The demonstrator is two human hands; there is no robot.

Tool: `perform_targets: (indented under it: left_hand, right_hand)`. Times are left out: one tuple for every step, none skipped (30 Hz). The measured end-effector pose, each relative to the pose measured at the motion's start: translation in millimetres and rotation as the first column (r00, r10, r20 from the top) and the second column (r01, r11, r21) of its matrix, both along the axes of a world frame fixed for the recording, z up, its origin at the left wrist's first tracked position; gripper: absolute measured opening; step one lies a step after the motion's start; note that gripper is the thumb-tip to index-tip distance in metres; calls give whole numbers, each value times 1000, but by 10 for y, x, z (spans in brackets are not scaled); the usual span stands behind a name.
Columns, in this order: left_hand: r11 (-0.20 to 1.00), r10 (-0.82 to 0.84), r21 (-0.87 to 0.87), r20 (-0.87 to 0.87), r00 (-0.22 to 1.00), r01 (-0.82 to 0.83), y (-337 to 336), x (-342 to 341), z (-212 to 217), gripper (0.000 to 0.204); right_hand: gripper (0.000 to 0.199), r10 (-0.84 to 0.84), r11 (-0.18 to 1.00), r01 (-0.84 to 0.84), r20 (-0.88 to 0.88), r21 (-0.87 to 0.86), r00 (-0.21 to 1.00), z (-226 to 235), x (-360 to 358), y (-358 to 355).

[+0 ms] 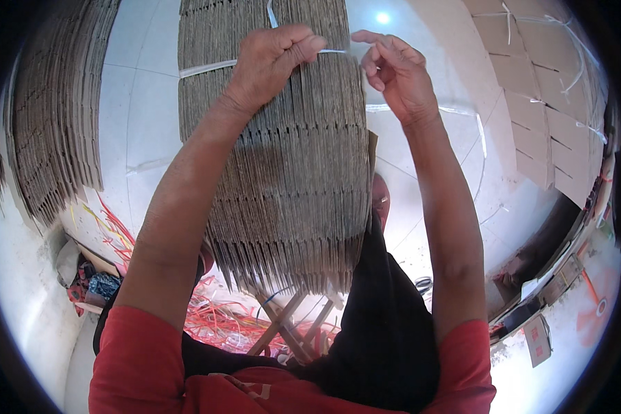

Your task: The person sits on the floor and bundles stacks of thin paper sheets using white plastic ties. They wrap the ties around the stacks, tie knots, and trim the excess with scissors. The person repeats this process for multiple stacks.

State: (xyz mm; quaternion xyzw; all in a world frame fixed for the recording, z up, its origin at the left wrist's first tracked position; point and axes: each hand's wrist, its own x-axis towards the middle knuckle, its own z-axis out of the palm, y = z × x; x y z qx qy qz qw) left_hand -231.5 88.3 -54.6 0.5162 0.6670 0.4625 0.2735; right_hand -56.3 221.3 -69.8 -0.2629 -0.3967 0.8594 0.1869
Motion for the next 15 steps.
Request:
perform_targets:
  left_hand:
    - [1000,-6,10,1,1000,6,8,-3,-1,28]
    - [1000,-6,4,19,1000,6,12,1,0,28]
    - [1000,-6,-2,38,999,6,20,4,3,28]
    - [1000,-2,-12,55,998,2,12,2,6,28]
    - [1000,11,-9,87,996,-10,3,2,7,29]
    - [1000,23,-6,120,993,-23,-7,3,8,29]
    - [999,33,0,154,987,-34,-4,6,16,29]
    - [1000,22,0,172,985,-22,-3,1,25,30]
    - [1000,11,0,191,982,-11,-3,-11,37,30]
    - [1000,2,-3,208,978,-2,-10,-24,43,31]
    - [1000,2,-6,237,971,0,-13,-36,45,29]
    - [1000,2,-9,266,964,1,-15,-48,45,27]
    - [1000,0,-9,296,955,3,-11,-58,50,26]
    - [998,56,-48,341,938,-43,-17,-61,62,25]
    - [992,114,-88,384,916,-86,-28,-58,83,25]
  right_hand:
    - [25,-7,998,5,-37,-69,999,-43,-25,-1]
    - [26,-25,991,15,-78,-130,997,-82,-44,12]
    - [26,-46,982,23,-117,-190,992,-114,-60,28]
    - [26,-66,967,24,-156,-253,986,-108,-101,10]
    - [27,-52,969,17,-137,-246,989,-95,-136,6]
    - [27,-39,971,10,-118,-239,992,-78,-176,24]
    - [27,-28,974,5,-96,-227,995,-44,-200,37]
    - [28,10,980,-27,-88,-198,996,-52,-199,48]
    - [28,47,984,-60,-79,-169,996,-62,-198,66]
    - [28,86,985,-95,-69,-143,994,-49,-215,61]
    - [28,94,987,-95,-17,-133,995,-33,-232,64]
    - [28,101,988,-96,36,-122,994,-14,-253,78]
    - [28,107,989,-97,90,-108,990,16,-276,79]
    - [28,99,992,-88,120,-94,988,19,-292,66]
    - [28,91,994,-80,149,-79,985,22,-310,49]
